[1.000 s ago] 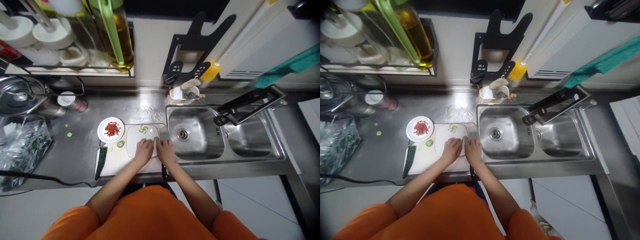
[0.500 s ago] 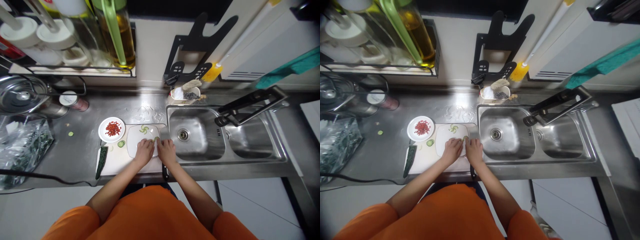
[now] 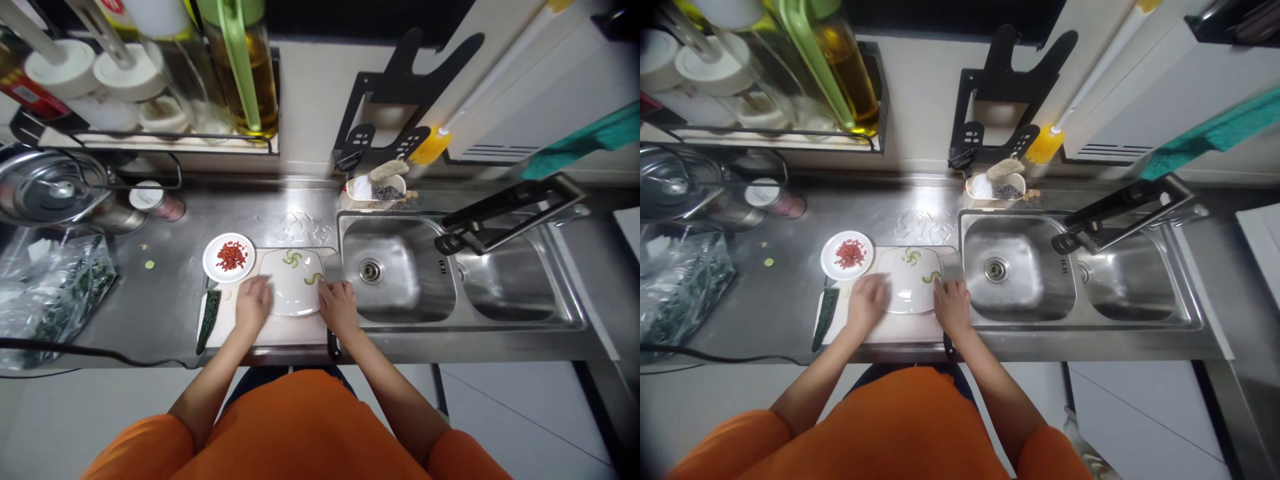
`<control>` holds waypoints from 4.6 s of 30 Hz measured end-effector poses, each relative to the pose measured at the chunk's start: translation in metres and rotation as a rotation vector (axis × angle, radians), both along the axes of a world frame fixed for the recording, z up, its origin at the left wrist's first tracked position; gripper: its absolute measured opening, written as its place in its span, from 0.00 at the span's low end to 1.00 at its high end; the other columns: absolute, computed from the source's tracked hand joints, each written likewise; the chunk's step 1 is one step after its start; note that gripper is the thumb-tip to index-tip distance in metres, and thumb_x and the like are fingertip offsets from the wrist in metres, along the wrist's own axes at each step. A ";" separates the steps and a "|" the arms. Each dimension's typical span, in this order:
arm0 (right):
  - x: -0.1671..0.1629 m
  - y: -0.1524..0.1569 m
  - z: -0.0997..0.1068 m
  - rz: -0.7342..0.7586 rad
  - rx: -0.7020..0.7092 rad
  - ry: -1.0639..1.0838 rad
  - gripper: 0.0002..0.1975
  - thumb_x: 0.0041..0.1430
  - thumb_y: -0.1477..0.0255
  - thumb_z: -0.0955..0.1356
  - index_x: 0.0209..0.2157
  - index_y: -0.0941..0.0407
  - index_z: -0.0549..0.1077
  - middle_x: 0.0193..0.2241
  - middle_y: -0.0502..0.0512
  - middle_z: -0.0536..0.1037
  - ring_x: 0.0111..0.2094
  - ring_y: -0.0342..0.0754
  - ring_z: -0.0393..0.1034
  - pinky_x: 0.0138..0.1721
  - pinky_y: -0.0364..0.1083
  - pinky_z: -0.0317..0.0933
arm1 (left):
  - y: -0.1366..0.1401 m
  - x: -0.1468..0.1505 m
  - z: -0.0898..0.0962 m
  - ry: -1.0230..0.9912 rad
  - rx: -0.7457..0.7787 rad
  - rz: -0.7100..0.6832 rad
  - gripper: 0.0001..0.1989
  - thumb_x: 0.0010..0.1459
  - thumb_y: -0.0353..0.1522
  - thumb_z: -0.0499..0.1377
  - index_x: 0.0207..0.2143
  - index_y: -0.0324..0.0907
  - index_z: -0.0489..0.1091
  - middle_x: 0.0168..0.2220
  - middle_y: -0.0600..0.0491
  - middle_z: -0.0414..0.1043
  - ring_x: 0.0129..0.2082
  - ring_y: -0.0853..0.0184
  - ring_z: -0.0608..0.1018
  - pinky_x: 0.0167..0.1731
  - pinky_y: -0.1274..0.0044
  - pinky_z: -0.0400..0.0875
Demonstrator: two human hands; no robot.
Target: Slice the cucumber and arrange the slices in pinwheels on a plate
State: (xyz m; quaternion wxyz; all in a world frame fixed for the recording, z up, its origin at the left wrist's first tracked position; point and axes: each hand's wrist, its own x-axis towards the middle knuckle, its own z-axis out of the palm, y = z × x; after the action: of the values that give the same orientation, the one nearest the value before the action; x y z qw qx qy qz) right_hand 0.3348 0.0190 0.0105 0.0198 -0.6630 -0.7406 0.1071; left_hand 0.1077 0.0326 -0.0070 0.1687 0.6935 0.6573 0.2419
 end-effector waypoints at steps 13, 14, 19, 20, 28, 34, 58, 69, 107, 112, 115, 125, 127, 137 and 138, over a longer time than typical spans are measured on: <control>-0.026 -0.011 0.004 0.091 -0.045 0.049 0.15 0.63 0.68 0.61 0.48 0.52 0.72 0.40 0.59 0.69 0.46 0.54 0.54 0.37 0.48 0.50 | -0.005 -0.050 -0.021 0.096 -0.184 0.307 0.15 0.55 0.35 0.52 0.40 0.38 0.72 0.37 0.44 0.73 0.38 0.59 0.74 0.43 0.70 0.66; -0.026 -0.011 0.005 0.092 -0.046 0.051 0.15 0.63 0.68 0.61 0.48 0.52 0.72 0.39 0.59 0.70 0.46 0.54 0.54 0.37 0.48 0.49 | -0.004 -0.050 -0.021 0.085 -0.188 0.315 0.15 0.54 0.36 0.52 0.40 0.38 0.72 0.36 0.45 0.74 0.37 0.59 0.74 0.43 0.70 0.66; -0.027 -0.011 0.008 0.095 -0.037 0.054 0.14 0.63 0.68 0.61 0.47 0.53 0.72 0.39 0.59 0.70 0.45 0.54 0.54 0.37 0.48 0.49 | -0.002 -0.050 -0.013 0.034 -0.221 0.387 0.11 0.53 0.37 0.54 0.34 0.39 0.71 0.30 0.49 0.73 0.31 0.63 0.73 0.37 0.73 0.66; -0.027 -0.011 0.008 0.096 -0.033 0.056 0.14 0.63 0.68 0.61 0.46 0.53 0.72 0.39 0.59 0.70 0.46 0.54 0.54 0.37 0.48 0.49 | -0.002 -0.049 -0.011 0.018 -0.232 0.404 0.10 0.52 0.37 0.54 0.32 0.40 0.71 0.29 0.50 0.72 0.29 0.64 0.73 0.36 0.74 0.66; -0.029 -0.012 0.007 0.104 -0.018 0.063 0.13 0.63 0.69 0.61 0.45 0.53 0.73 0.39 0.58 0.70 0.46 0.54 0.54 0.38 0.48 0.49 | -0.002 -0.047 -0.005 -0.090 -0.328 0.463 0.10 0.54 0.38 0.54 0.34 0.43 0.71 0.29 0.53 0.75 0.29 0.65 0.76 0.35 0.76 0.66; -0.030 -0.012 0.007 0.118 -0.021 0.064 0.12 0.63 0.68 0.61 0.43 0.53 0.73 0.38 0.59 0.70 0.46 0.54 0.54 0.38 0.48 0.49 | -0.004 -0.052 -0.007 0.073 -0.254 0.375 0.11 0.54 0.37 0.53 0.33 0.42 0.73 0.30 0.49 0.75 0.31 0.62 0.75 0.35 0.74 0.66; -0.046 -0.011 0.010 0.141 -0.044 0.147 0.11 0.62 0.70 0.62 0.40 0.53 0.75 0.37 0.58 0.71 0.46 0.55 0.55 0.37 0.48 0.50 | -0.004 -0.057 -0.001 0.064 -0.260 0.309 0.09 0.51 0.35 0.53 0.30 0.42 0.71 0.28 0.51 0.73 0.29 0.65 0.74 0.33 0.76 0.64; -0.045 -0.010 0.011 0.137 -0.077 0.173 0.11 0.62 0.70 0.61 0.40 0.54 0.75 0.37 0.58 0.72 0.47 0.55 0.55 0.39 0.49 0.50 | 0.002 -0.062 0.011 -0.166 -0.429 0.444 0.09 0.50 0.38 0.54 0.30 0.42 0.68 0.25 0.55 0.74 0.26 0.68 0.74 0.31 0.79 0.64; -0.018 0.002 0.025 0.101 -0.024 0.613 0.07 0.60 0.72 0.64 0.31 0.55 0.74 0.28 0.51 0.76 0.35 0.46 0.66 0.43 0.46 0.54 | 0.016 0.039 0.024 -1.105 -1.232 0.214 0.20 0.45 0.45 0.64 0.34 0.38 0.72 0.28 0.48 0.75 0.26 0.71 0.75 0.22 0.82 0.62; -0.011 0.001 0.022 0.019 -0.052 0.616 0.08 0.60 0.70 0.64 0.30 0.55 0.74 0.28 0.51 0.76 0.34 0.46 0.66 0.42 0.46 0.54 | 0.024 0.043 0.016 -1.174 -1.142 0.260 0.20 0.38 0.35 0.70 0.36 0.37 0.74 0.27 0.51 0.74 0.24 0.75 0.72 0.25 0.82 0.63; -0.008 0.003 0.018 -0.091 -0.090 0.576 0.09 0.59 0.70 0.64 0.29 0.55 0.75 0.27 0.51 0.77 0.33 0.46 0.66 0.41 0.45 0.54 | 0.033 0.048 0.012 -1.087 -1.040 0.213 0.19 0.38 0.34 0.69 0.36 0.37 0.75 0.25 0.53 0.73 0.23 0.75 0.71 0.27 0.81 0.64; -0.009 0.023 -0.007 -0.338 -0.124 0.380 0.11 0.59 0.71 0.62 0.29 0.56 0.75 0.28 0.52 0.76 0.33 0.45 0.66 0.43 0.46 0.50 | 0.065 0.074 -0.002 -0.486 -0.580 -0.069 0.07 0.47 0.31 0.60 0.31 0.41 0.75 0.28 0.54 0.76 0.28 0.70 0.74 0.32 0.78 0.67; -0.010 0.025 -0.008 -0.386 -0.141 0.342 0.11 0.59 0.70 0.62 0.29 0.56 0.75 0.29 0.53 0.76 0.34 0.46 0.65 0.42 0.46 0.51 | 0.067 0.076 -0.005 -0.407 -0.529 -0.110 0.07 0.47 0.30 0.59 0.31 0.42 0.75 0.29 0.55 0.76 0.29 0.69 0.74 0.32 0.78 0.67; -0.017 0.027 0.001 -0.515 -0.217 0.276 0.13 0.60 0.66 0.62 0.30 0.54 0.75 0.32 0.57 0.74 0.40 0.52 0.61 0.35 0.46 0.52 | 0.068 0.079 -0.009 -0.306 -0.463 -0.171 0.08 0.50 0.29 0.58 0.32 0.42 0.75 0.31 0.55 0.76 0.29 0.69 0.74 0.33 0.78 0.67; -0.017 0.027 0.001 -0.520 -0.227 0.272 0.12 0.60 0.66 0.62 0.30 0.54 0.75 0.32 0.57 0.74 0.40 0.52 0.61 0.35 0.47 0.52 | 0.068 0.079 -0.010 -0.305 -0.455 -0.178 0.08 0.50 0.28 0.58 0.32 0.42 0.75 0.31 0.55 0.76 0.29 0.69 0.74 0.33 0.78 0.67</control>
State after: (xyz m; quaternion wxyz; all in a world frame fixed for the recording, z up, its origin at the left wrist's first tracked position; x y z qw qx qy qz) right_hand 0.3176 0.0459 0.0114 0.0715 -0.8077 -0.5201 0.2683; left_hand 0.1868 0.1010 -0.0166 0.4373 0.6486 0.5982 0.1739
